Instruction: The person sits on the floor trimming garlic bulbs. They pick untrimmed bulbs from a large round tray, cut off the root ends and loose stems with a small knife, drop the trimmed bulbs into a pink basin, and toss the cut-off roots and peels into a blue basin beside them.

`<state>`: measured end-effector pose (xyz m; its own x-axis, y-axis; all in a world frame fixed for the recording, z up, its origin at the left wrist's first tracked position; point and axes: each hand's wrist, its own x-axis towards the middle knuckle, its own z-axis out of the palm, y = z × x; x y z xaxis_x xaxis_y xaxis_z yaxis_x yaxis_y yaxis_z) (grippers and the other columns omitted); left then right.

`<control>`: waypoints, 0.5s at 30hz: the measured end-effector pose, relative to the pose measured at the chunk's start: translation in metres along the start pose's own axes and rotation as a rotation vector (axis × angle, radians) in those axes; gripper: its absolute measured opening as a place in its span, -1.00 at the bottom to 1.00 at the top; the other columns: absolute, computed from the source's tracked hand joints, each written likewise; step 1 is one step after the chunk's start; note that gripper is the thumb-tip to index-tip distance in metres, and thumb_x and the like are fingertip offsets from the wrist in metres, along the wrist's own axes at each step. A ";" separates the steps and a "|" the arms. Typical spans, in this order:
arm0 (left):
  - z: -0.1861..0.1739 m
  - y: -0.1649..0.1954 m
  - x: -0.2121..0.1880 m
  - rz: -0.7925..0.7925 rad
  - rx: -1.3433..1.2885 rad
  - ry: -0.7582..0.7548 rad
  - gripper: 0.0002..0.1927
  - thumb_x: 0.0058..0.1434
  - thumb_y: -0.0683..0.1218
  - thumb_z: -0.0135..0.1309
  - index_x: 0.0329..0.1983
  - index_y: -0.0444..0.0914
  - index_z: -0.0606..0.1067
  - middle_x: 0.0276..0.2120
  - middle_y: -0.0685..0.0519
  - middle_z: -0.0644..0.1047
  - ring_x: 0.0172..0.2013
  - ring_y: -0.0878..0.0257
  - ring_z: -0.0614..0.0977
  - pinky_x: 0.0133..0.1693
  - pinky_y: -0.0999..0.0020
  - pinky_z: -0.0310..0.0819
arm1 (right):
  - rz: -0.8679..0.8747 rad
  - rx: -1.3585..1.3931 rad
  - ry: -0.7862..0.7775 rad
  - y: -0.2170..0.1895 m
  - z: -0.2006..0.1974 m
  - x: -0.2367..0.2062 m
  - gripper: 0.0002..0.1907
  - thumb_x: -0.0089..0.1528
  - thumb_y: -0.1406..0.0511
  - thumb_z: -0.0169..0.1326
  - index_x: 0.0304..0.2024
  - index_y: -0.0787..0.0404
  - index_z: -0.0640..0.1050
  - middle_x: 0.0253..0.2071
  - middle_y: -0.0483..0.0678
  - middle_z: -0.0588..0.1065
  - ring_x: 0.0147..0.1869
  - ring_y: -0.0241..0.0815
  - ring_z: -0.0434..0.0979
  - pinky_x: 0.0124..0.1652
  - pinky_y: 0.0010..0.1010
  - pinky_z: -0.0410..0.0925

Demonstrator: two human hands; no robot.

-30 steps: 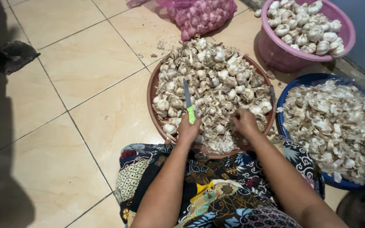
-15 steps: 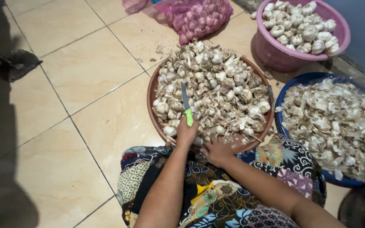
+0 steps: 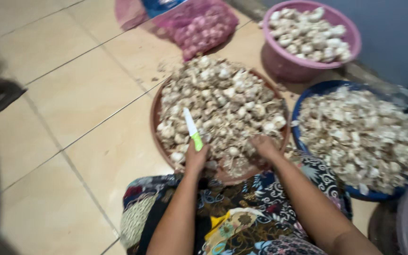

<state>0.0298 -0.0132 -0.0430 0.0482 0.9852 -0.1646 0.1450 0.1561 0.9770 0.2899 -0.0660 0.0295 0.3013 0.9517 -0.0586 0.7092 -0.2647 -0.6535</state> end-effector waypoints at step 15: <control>0.053 -0.005 -0.020 0.155 -0.204 -0.354 -0.70 0.16 -0.12 0.19 -0.05 -0.25 0.49 -0.27 0.06 0.58 -0.30 0.31 0.60 -0.23 0.39 0.52 | 0.193 -0.114 0.063 0.056 -0.115 0.028 -0.36 0.28 -0.12 0.07 0.07 0.29 0.63 -0.02 0.24 0.60 0.09 0.13 0.61 0.07 -0.11 0.49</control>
<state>0.0800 -0.0375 -0.0518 0.3949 0.9186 -0.0151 -0.0870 0.0537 0.9948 0.4111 -0.0722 0.0779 0.4754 0.8709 -0.1245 0.7008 -0.4604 -0.5449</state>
